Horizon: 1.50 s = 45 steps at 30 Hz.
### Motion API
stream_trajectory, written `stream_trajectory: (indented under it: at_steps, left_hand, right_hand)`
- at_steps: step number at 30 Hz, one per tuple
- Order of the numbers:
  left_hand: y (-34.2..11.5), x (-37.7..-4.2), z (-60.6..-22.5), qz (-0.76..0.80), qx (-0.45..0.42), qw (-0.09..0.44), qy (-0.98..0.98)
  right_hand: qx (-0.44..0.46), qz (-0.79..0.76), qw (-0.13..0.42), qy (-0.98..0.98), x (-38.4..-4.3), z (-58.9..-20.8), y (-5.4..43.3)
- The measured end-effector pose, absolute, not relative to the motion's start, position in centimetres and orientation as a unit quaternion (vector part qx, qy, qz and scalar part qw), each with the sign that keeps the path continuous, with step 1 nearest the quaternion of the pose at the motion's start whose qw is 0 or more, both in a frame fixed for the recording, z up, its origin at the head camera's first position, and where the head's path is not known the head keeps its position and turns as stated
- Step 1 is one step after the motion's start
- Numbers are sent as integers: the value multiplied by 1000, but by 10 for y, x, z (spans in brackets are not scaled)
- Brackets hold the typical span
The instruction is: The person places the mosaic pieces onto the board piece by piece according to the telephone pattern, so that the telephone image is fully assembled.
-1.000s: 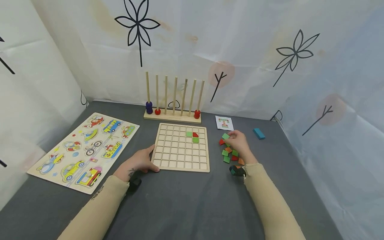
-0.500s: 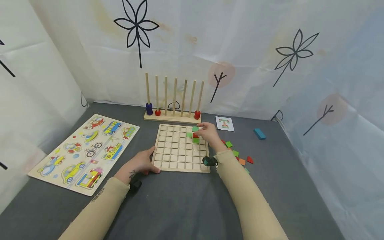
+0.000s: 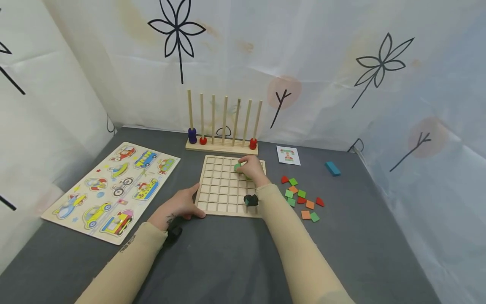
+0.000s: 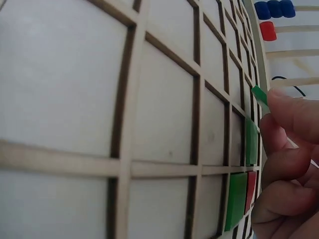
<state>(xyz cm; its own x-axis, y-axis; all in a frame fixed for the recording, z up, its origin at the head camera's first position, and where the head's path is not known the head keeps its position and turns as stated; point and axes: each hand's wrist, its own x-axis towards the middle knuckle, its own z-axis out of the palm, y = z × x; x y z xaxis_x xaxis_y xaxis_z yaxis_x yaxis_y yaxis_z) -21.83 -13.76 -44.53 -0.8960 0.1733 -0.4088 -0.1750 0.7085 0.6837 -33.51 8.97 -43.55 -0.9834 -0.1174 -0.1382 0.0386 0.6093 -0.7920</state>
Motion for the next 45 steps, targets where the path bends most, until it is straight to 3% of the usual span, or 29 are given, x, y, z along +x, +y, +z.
stream_trajectory:
  at_steps: [21,30,39,45]
  left_hand:
    - [-137,-221,-449,376,-3,227,898]
    - [-137,-220,-449,376,-12,226,898]
    - [-139,-218,-447,376,-7,226,899]
    - [-138,-219,-448,378,2,220,899]
  right_hand:
    - [-5,-328,103,939,-336,-431,74]
    - [-25,-367,102,924,-331,-424,79]
    - [-92,-520,106,843,-325,-402,131]
    - [-93,-528,70,841,-301,-391,186]
